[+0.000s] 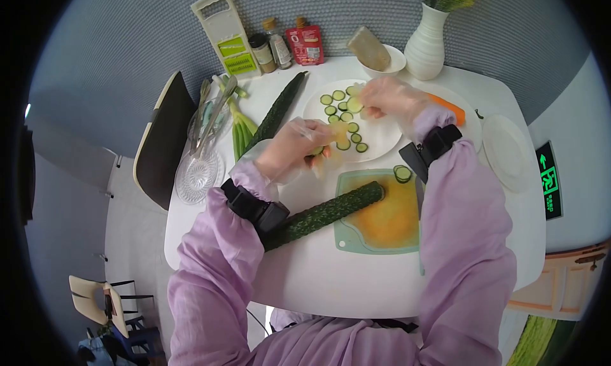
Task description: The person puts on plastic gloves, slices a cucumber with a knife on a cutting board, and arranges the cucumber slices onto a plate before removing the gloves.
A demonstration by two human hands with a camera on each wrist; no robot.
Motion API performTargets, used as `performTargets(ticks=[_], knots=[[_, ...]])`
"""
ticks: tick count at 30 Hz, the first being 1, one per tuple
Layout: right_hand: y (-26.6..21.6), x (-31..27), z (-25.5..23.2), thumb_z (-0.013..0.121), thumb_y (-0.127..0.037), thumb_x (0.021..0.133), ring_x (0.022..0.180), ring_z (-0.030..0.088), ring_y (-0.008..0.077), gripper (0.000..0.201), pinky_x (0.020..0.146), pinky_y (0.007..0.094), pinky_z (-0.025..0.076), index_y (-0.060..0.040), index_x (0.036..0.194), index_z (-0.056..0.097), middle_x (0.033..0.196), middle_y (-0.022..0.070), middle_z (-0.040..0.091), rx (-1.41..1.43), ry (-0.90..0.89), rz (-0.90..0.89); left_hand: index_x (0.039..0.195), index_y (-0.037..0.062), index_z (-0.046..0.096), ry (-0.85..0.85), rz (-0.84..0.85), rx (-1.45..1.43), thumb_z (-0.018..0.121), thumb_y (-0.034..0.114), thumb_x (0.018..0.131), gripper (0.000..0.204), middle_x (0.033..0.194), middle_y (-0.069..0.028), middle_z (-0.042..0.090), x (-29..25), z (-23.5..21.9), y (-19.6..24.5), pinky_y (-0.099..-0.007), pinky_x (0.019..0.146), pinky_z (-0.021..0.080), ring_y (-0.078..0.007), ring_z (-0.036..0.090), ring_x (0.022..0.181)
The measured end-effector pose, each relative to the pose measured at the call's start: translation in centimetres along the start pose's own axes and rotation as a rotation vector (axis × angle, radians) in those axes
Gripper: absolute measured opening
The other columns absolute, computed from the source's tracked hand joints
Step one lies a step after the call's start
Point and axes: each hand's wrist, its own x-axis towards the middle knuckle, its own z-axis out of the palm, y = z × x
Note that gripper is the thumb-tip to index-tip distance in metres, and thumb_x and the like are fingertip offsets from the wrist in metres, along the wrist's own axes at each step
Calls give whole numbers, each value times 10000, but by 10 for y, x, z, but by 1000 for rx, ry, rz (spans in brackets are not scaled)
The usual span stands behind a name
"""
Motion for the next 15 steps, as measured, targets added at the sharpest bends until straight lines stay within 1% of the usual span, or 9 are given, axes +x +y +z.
performTargets(ticks=[2,3,5,6,8,12,14,15], knots=[[9,12,-3,563,-106,854,580,543,105,136,547,236,449,9,794,604,662,35,576,-125,236,109,959,14,617,37,-27,43,644,209,839,231,673,0,552,-3,-1,3,-202,454,378,-61,483,527],[20,17,-5,563,-106,854,580,543,105,136,547,236,449,9,794,604,662,35,576,-124,235,110,959,14,617,37,-29,43,644,209,839,231,673,0,552,-4,-2,4,-202,454,378,-61,483,527],[35,24,-4,556,-93,849,583,539,103,156,557,245,446,16,739,575,635,69,567,-310,318,-67,1050,7,581,-24,-71,8,665,196,810,316,721,-10,563,-6,-4,4,-189,500,406,-60,499,572],[41,28,-6,556,-93,849,583,539,103,156,557,245,446,16,739,575,635,69,567,-309,313,-66,1050,7,581,-21,-74,6,665,196,810,316,721,-10,563,-5,-6,1,-189,500,406,-60,499,572],[31,28,1,549,-74,836,585,545,126,127,559,258,450,13,747,572,643,88,564,-477,292,-29,1134,2,528,-22,-54,29,676,166,789,410,777,-24,578,-4,-7,-7,-183,550,436,-64,528,617],[5,20,12,533,-37,810,588,557,172,74,562,283,458,8,762,565,657,127,559,-815,251,48,1159,-6,507,-45,-10,1,681,156,782,446,825,-29,591,-7,-10,-11,-184,590,455,-67,553,665],[0,17,16,525,-18,798,589,563,195,52,563,296,463,6,769,562,665,146,557,-985,231,86,1181,-18,486,-114,-5,42,671,162,802,458,839,-32,603,-10,-12,-6,-190,597,463,-68,565,689],[4,15,15,525,-18,798,589,563,195,52,563,296,463,6,769,562,665,146,557,-986,230,87,1181,-18,486,-115,-5,40,671,162,802,458,839,-32,603,-8,-14,-8,-190,597,463,-68,565,689]])
